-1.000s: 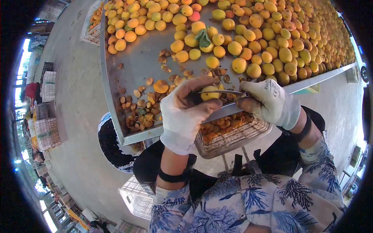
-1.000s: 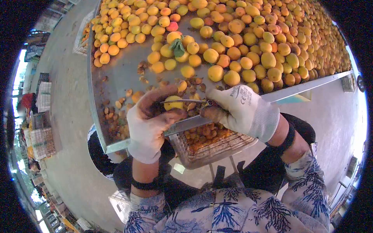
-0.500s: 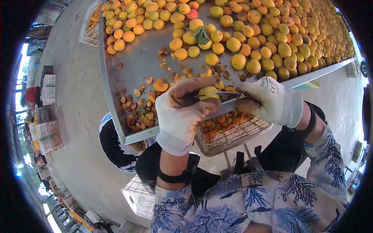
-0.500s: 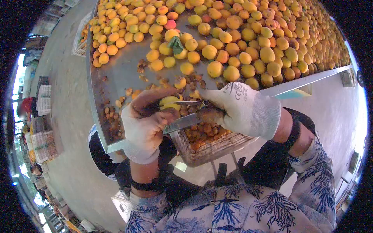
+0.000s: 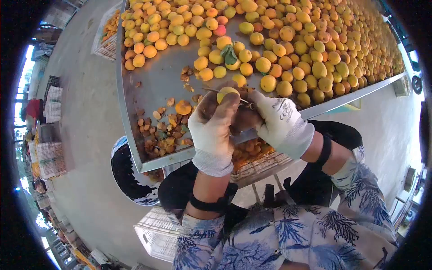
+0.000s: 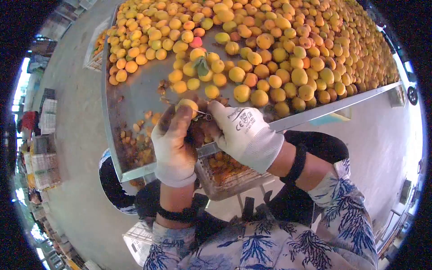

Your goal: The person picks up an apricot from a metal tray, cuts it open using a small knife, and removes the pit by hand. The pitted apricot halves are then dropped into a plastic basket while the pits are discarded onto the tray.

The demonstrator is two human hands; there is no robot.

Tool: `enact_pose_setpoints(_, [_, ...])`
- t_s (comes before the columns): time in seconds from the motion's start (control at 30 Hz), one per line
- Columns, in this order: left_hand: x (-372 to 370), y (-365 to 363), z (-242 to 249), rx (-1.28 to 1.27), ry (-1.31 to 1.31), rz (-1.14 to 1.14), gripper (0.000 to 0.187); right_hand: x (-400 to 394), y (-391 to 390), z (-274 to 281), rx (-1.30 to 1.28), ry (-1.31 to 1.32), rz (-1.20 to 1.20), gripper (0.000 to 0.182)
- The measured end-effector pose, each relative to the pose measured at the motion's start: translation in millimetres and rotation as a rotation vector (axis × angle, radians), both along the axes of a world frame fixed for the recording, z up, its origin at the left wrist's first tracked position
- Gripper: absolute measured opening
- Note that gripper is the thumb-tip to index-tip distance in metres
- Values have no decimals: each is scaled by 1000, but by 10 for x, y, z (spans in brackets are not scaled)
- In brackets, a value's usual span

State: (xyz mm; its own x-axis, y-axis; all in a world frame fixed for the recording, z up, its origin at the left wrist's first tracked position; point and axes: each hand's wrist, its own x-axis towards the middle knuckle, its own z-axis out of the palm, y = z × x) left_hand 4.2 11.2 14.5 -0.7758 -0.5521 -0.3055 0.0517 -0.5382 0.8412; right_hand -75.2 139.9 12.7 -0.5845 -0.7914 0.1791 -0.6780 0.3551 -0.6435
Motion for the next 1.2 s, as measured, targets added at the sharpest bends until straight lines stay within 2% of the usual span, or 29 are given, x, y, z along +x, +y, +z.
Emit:
enact_pose_setpoints(0.13, [69, -69, 23, 135, -5, 49, 22, 53, -43, -61, 93, -99, 22, 31])
enact_pose_setpoints(0.2, [93, -103, -15, -322, 50, 21, 18, 74, -71, -158, -212, -590, 70, 33])
enact_pose_setpoints(0.33, [144, -111, -36, -288, 16, -22, 17, 0, -44, -63, -269, -654, 91, 42])
enact_pose_setpoints(0.4, [144, -79, -107, -560, 118, 45, 19, -182, 13, 234, -10, -1281, -61, 50])
enact_pose_setpoints(0.43, [131, -45, -30, -214, 69, 41, 19, -174, -16, 201, 29, -1238, -78, 51])
enact_pose_setpoints(0.47, [126, -63, -36, -218, 72, 40, 19, -137, -25, 174, 24, -1235, -76, 51])
enact_pose_setpoints(0.53, [119, -111, -87, -58, 116, 3, 20, -54, -40, 101, 9, -1014, -115, 50])
enact_pose_setpoints(0.67, [78, -99, -103, 1, 133, -46, 22, -125, -18, 207, -13, -1041, -123, 46])
enact_pose_setpoints(0.7, [76, -81, -42, -40, 105, -94, 22, -129, -55, 98, -52, -930, -136, 44])
enact_pose_setpoints(0.73, [73, -68, -12, -82, 74, -144, 23, -152, -21, 67, -56, -933, -145, 44])
enact_pose_setpoints(0.83, [53, -61, -64, -4, 108, -148, 24, -182, 11, 149, 38, -787, -108, 41])
enact_pose_setpoints(0.87, [54, -73, -112, -7, 110, -148, 24, -197, 4, 213, -98, -809, -211, 39])
enact_pose_setpoints(0.9, [53, -82, -168, 132, 139, -169, 27, -217, -2, 277, -232, -825, -313, 36])
enact_pose_setpoints(0.93, [57, -73, -211, 275, 168, -190, 30, -256, -9, 329, -445, -970, -487, 26])
enact_pose_setpoints(0.97, [53, -39, -244, 281, 174, -189, 30, -341, 21, 291, -666, -999, -346, 29])
enact_pose_setpoints(1.0, [30, 6, -254, 163, 169, -205, 33, -401, 36, 307, -886, -1015, -201, 33])
enact_pose_setpoints(1.03, [2, 50, -258, 45, 164, -226, 36, -408, 42, 326, -886, -1005, -209, 33])
enact_pose_setpoints(1.1, [5, 122, -205, 150, 148, -259, 38, -381, -36, 377, -1093, -1000, -215, 40])
enact_pose_setpoints(1.2, [5, 214, -185, 303, 127, -293, 40, -350, -128, 442, -1238, -1070, -227, 40])
